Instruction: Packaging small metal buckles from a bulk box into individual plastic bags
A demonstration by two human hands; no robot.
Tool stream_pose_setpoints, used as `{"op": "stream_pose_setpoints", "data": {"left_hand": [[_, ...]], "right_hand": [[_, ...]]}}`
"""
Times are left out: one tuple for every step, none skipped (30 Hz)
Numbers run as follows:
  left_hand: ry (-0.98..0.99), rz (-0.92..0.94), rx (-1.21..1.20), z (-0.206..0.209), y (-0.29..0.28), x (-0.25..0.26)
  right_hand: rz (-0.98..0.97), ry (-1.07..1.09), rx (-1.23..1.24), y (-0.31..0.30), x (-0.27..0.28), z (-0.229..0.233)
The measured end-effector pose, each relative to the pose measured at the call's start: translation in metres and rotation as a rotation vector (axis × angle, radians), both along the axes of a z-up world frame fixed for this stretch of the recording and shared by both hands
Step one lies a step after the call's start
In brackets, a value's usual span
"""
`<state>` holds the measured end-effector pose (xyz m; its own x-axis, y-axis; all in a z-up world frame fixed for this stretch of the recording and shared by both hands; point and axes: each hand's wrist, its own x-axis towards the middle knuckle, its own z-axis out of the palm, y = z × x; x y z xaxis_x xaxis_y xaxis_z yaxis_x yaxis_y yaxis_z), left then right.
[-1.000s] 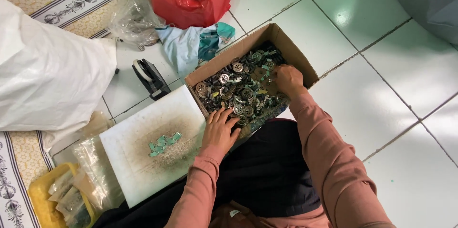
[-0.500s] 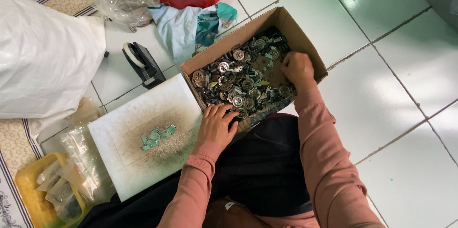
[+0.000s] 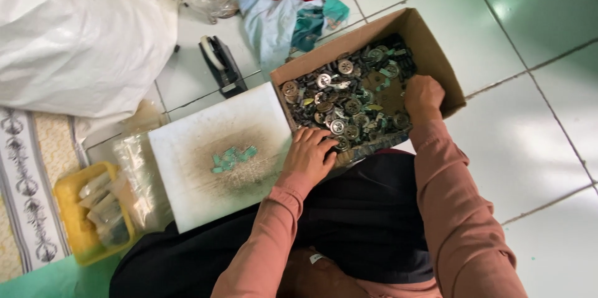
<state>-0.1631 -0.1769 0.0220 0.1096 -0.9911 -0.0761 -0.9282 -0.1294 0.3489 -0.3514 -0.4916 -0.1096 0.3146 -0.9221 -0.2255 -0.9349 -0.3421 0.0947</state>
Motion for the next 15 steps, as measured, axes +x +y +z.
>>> {"op": "stream_pose_setpoints", "data": {"left_hand": [[-0.009, 0.025, 0.003, 0.001, 0.002, 0.001], [0.022, 0.023, -0.017, 0.002, 0.002, 0.0], [0.052, 0.021, -0.037, 0.003, 0.002, 0.0], [0.049, 0.042, -0.035, 0.001, 0.003, 0.0], [0.042, 0.028, -0.077, -0.002, 0.003, 0.001], [0.036, 0.009, -0.117, -0.003, 0.002, 0.0], [0.033, 0.027, -0.113, -0.007, 0.005, -0.001], [0.021, 0.023, -0.126, -0.012, 0.004, -0.001], [0.01, 0.019, -0.138, -0.016, 0.004, -0.001], [0.004, 0.034, -0.142, -0.015, 0.003, -0.001], [0.011, 0.012, -0.172, -0.014, 0.003, 0.0], [0.02, -0.004, -0.201, -0.012, 0.004, 0.001], [0.017, 0.017, -0.205, -0.013, 0.005, -0.001], [0.039, 0.017, -0.213, -0.013, 0.005, 0.0], [0.061, 0.017, -0.221, -0.014, 0.004, 0.0]], "right_hand": [[0.025, -0.009, 0.003, 0.001, -0.001, -0.002], [0.037, 0.0, -0.012, 0.001, -0.004, -0.003], [0.049, 0.008, -0.027, -0.001, -0.007, -0.005], [0.07, 0.005, -0.024, -0.002, -0.008, -0.005], [0.057, 0.01, -0.009, -0.004, -0.01, -0.006], [0.041, 0.017, 0.007, -0.006, -0.013, -0.006], [0.059, 0.015, 0.011, -0.004, -0.014, -0.007], [0.086, 0.016, 0.006, -0.004, -0.017, -0.007], [0.113, 0.018, 0.002, -0.004, -0.019, -0.006], [0.128, 0.013, -0.003, 0.002, -0.01, 0.015], [0.02, 0.028, 0.122, 0.008, 0.0, 0.037], [-0.085, 0.048, 0.247, 0.017, 0.01, 0.059], [-0.064, 0.049, 0.243, 0.025, 0.009, 0.068], [0.009, -0.139, 0.205, 0.031, 0.009, 0.077], [0.082, -0.327, 0.167, 0.038, 0.009, 0.086]]}}
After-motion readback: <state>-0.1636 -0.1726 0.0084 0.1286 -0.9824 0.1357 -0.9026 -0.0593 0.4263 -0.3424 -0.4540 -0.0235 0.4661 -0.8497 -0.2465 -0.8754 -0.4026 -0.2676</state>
